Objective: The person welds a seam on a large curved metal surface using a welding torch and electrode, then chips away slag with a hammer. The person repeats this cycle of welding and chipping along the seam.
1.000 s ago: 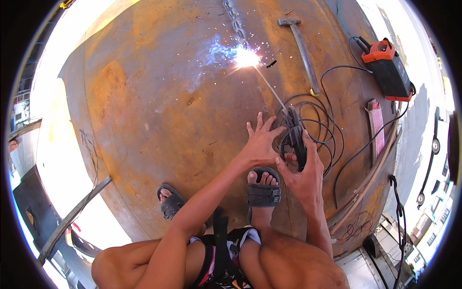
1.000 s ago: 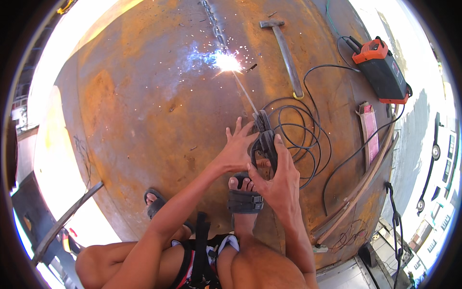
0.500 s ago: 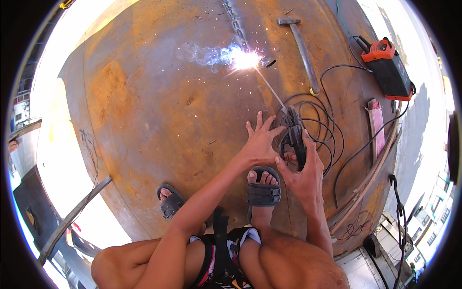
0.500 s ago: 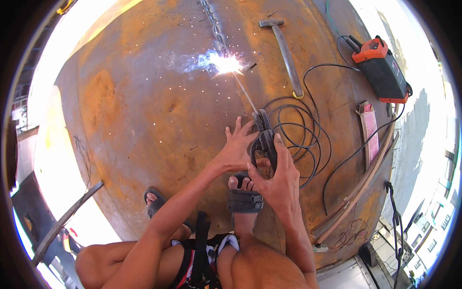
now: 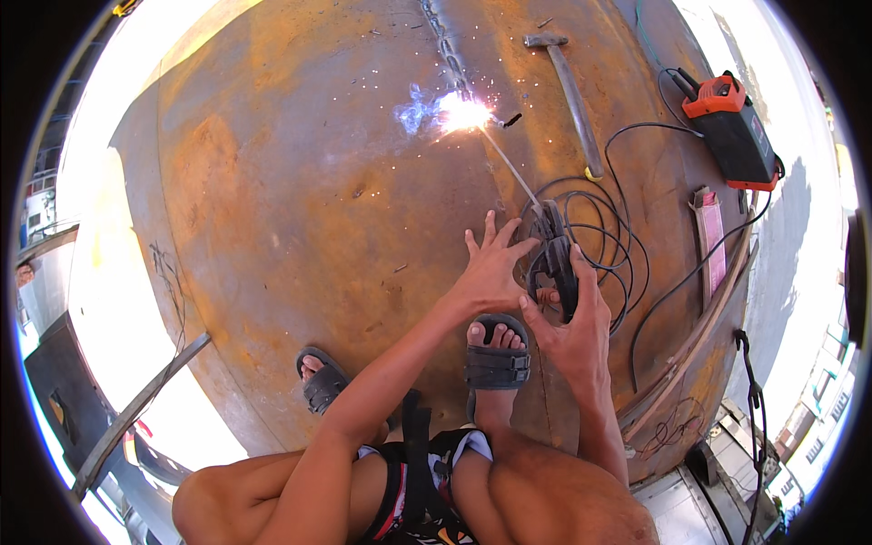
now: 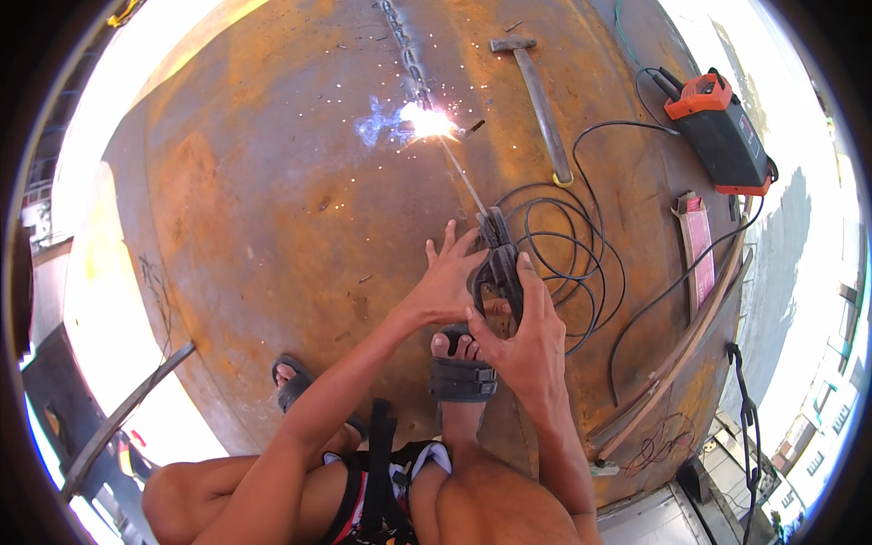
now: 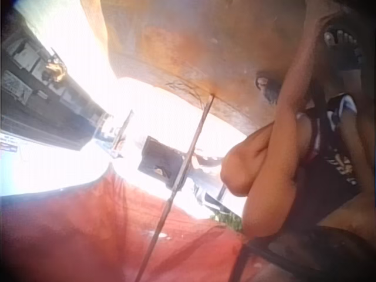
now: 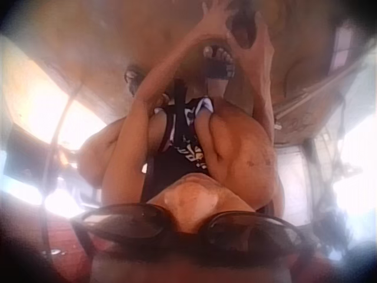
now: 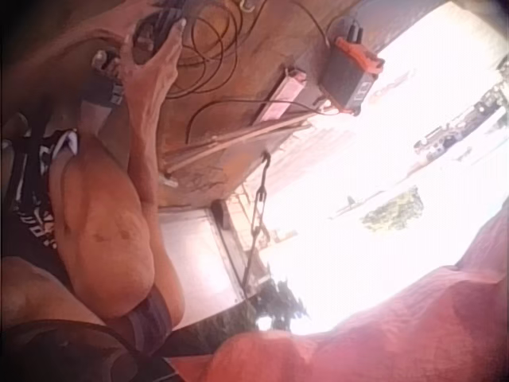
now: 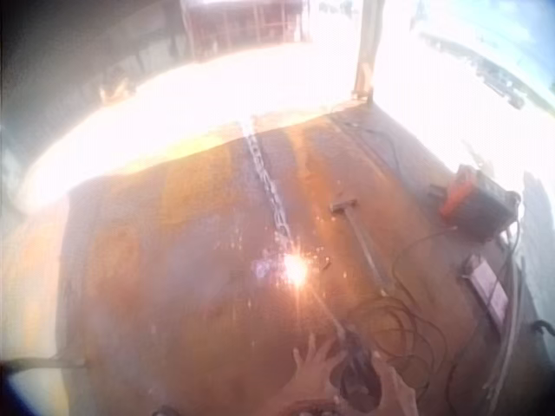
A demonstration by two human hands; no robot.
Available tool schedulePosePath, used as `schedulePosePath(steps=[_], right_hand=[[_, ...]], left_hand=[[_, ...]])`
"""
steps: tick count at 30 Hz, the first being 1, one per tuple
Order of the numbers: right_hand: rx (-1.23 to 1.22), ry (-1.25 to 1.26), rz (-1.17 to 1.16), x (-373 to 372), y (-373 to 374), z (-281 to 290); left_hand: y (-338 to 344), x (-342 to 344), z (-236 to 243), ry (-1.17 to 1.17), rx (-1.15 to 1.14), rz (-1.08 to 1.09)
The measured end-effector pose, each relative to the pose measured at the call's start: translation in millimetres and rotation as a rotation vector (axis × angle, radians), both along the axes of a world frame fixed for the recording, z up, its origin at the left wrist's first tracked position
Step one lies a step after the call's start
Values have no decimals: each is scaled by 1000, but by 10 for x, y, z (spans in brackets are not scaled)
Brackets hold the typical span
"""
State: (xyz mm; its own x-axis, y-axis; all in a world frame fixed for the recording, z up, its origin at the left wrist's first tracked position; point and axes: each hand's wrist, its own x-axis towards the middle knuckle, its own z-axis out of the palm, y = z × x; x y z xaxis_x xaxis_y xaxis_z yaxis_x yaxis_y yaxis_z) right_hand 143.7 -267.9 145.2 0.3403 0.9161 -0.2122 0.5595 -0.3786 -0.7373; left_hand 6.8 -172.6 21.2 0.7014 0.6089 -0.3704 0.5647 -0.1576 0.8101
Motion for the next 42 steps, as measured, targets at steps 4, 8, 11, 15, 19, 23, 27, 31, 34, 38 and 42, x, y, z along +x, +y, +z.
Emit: schedulePosePath(steps=[4, 8, 11, 15, 19, 23, 27, 31, 34, 38, 42], right_hand=[[-5, 17, -5, -11, 8, 6], [-10, 9, -3, 1, -4, -6], [-11, 13, -6, -3, -1, -6], [-8, 13, -3, -9, 3, -5], [-3, 2, 3, -2, 12, 8], [-8, 5, 2, -8, 13, 5], [-8, 4, -1, 3, 8, 6], [-8, 10, -2, -6, 10, 5], [-2, 5, 1, -6, 7, -2], [-6, 22, -9, -11, 17, 22], [2, 17, -1, -7, 16, 21]], left_hand=[[0, -14, -20, 3, 9, 1], [-4, 0, 7, 5, 5, 1], [0, -4, 15, 9, 6, 0], [-7, -14, -21, 17, 23, -3], [-3, -2, 7, 4, 4, 5], [-10, -10, -17, 2, 11, 7], [-9, 8, 6, 12, 20, 0], [-5, -8, 3, 11, 15, -2], [-1, -5, 18, 8, 5, 3], [3, -4, 31, 7, -4, 5], [-3, -4, 5, 11, 11, -1]])
